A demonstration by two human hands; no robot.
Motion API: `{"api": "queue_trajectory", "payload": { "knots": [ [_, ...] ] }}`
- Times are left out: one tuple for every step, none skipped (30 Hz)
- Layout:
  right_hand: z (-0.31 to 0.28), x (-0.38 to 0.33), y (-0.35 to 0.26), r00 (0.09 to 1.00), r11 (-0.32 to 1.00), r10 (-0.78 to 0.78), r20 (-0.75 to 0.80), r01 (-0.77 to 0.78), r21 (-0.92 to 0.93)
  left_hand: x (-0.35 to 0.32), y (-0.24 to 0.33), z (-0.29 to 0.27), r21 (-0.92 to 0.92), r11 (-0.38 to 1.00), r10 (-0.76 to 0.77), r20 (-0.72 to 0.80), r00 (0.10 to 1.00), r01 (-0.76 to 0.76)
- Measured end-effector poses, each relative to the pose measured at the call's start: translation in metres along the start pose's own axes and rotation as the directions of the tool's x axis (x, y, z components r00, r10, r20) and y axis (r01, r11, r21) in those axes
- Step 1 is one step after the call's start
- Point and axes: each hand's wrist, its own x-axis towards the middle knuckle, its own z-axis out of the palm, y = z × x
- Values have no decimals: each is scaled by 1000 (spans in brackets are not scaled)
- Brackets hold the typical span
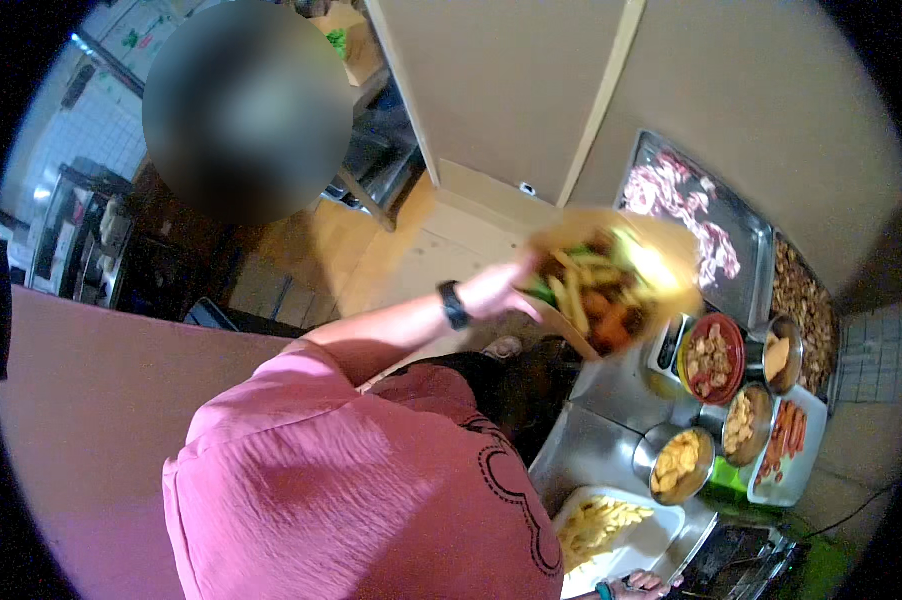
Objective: The person assembles a food order by placing lettuce and french fries into a paper container. They use tongs to transfer fried items from a deep fryer and add raw meat slices to a bowl on a scale. The person then places the completed container on a counter.
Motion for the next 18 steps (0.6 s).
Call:
{"api": "queue_trajectory", "payload": {
  "knots": [
    [8,-5,-3,1000,996,-8,-11,7,-87,-5,9,-32,-34,993,110,-45,993,-112],
    [-2,15,18,1000,996,-5,-11,6,91,-19,32,-53,-26,985,166,-111,980,-170],
    [-44,53,51,974,981,-21,224,-23,193,-33,52,-75,-21,974,219,-173,960,-226],
    [-27,44,49,986,987,-48,160,22,158,-42,65,-101,-7,965,253,-256,933,-264],
    [-6,28,42,991,993,-66,115,54,109,-50,73,-133,4,953,286,-337,897,-303],
    [7,17,37,992,995,-74,101,67,71,-61,86,-163,46,935,336,-419,843,-351],
    [19,10,37,992,996,-84,98,80,47,-70,96,-192,88,914,385,-497,778,-397],
    [32,5,37,991,995,-96,98,93,34,-77,102,-223,100,893,414,-567,712,-440],
    [44,-2,37,990,995,-99,97,98,18,-87,112,-253,119,871,436,-632,640,-476],
    [56,-7,38,990,994,-110,91,110,5,-93,121,-276,136,848,460,-668,585,-512],
    [67,-12,40,989,993,-121,84,122,-6,-99,129,-298,155,823,481,-701,527,-546],
    [78,-18,40,989,992,-124,79,127,-24,-105,137,-326,187,804,489,-748,449,-564],
    [88,-24,40,989,990,-133,66,136,-35,-109,146,-350,217,786,491,-789,370,-579],
    [100,-30,41,989,989,-138,61,141,-47,-112,152,-371,183,767,455,-831,321,-615],
    [111,-37,41,989,988,-141,47,144,-64,-115,164,-394,161,768,414,-864,288,-620],
    [119,-41,40,989,986,-146,40,148,-78,-118,169,-420,161,752,401,-881,249,-639],
    [127,-47,40,988,984,-153,33,155,-91,-120,174,-445,163,735,387,-898,211,-658],
    [135,-52,38,987,981,-162,22,163,-105,-117,181,-467,188,730,384,-908,167,-657]
  ]
}}
